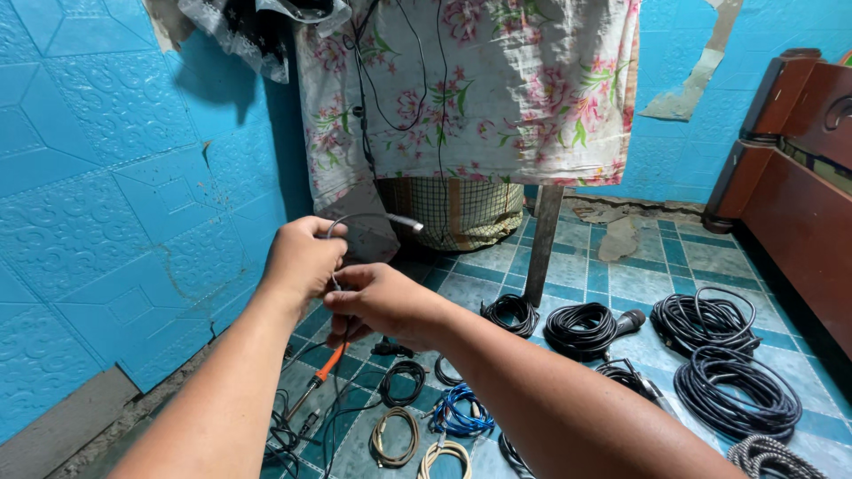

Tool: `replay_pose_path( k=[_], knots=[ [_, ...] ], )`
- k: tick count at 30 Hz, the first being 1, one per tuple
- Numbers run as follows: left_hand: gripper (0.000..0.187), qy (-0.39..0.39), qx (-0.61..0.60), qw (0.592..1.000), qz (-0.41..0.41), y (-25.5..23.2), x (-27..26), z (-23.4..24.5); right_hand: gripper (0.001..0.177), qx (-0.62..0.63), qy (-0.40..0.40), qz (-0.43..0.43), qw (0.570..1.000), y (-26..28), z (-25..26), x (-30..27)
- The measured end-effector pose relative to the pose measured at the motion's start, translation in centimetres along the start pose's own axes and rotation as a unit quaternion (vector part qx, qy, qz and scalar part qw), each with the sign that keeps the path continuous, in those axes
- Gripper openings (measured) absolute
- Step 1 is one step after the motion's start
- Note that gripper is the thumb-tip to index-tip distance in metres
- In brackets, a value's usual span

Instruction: The person solders cables and connectors using a soldering iron while sitting on the floor. They handle several coiled cables, strip wire ends, and apply heat to join the components.

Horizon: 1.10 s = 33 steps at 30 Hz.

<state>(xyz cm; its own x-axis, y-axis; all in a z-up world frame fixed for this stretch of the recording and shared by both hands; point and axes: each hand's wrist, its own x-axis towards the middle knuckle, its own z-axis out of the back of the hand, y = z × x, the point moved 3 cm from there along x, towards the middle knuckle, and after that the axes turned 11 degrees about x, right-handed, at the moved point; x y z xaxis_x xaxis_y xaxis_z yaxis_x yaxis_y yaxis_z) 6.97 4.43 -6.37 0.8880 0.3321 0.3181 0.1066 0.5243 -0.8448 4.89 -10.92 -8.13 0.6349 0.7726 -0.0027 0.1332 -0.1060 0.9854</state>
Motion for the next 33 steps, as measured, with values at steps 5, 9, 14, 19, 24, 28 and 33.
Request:
replay_pose_path(
  k=[5,9,14,19,24,28,33],
  knots=[
    [0.039,-0.062,0.175,0.982,0.032,2.4,0.0,0.7,0.029,-0.079,-0.106,0.063,0.989,1.9,2.1,0.2],
    [0.073,0.113,0.058,0.989,0.073,2.1,-1.1,-0.3,0.029,0.079,-0.113,0.146,0.98,3.8,4.9,-0.2],
    [0.04,0.246,-0.212,0.936,0.136,0.0,-3.7,-0.2,0.039,0.179,-0.23,0.159,0.943,5.0,7.5,-1.3],
    [0.033,0.25,-0.471,0.846,0.01,-1.0,-3.1,0.4,0.025,0.114,-0.275,0.114,0.948,4.2,8.9,-2.2],
    [0.035,-0.047,-0.525,0.848,0.047,1.1,-0.5,1.3,0.026,-0.103,-0.204,0.026,0.973,1.7,9.4,-2.7],
    [0.043,-0.102,-0.459,0.88,0.06,2.4,0.1,0.6,0.026,-0.28,-0.103,0.119,0.947,1.4,8.4,-2.2],
    [0.045,0.03,-0.261,0.954,0.145,0.3,-1.4,-1.4,0.056,-0.469,0.053,0.169,0.865,1.2,5.8,-2.2]
  ],
)
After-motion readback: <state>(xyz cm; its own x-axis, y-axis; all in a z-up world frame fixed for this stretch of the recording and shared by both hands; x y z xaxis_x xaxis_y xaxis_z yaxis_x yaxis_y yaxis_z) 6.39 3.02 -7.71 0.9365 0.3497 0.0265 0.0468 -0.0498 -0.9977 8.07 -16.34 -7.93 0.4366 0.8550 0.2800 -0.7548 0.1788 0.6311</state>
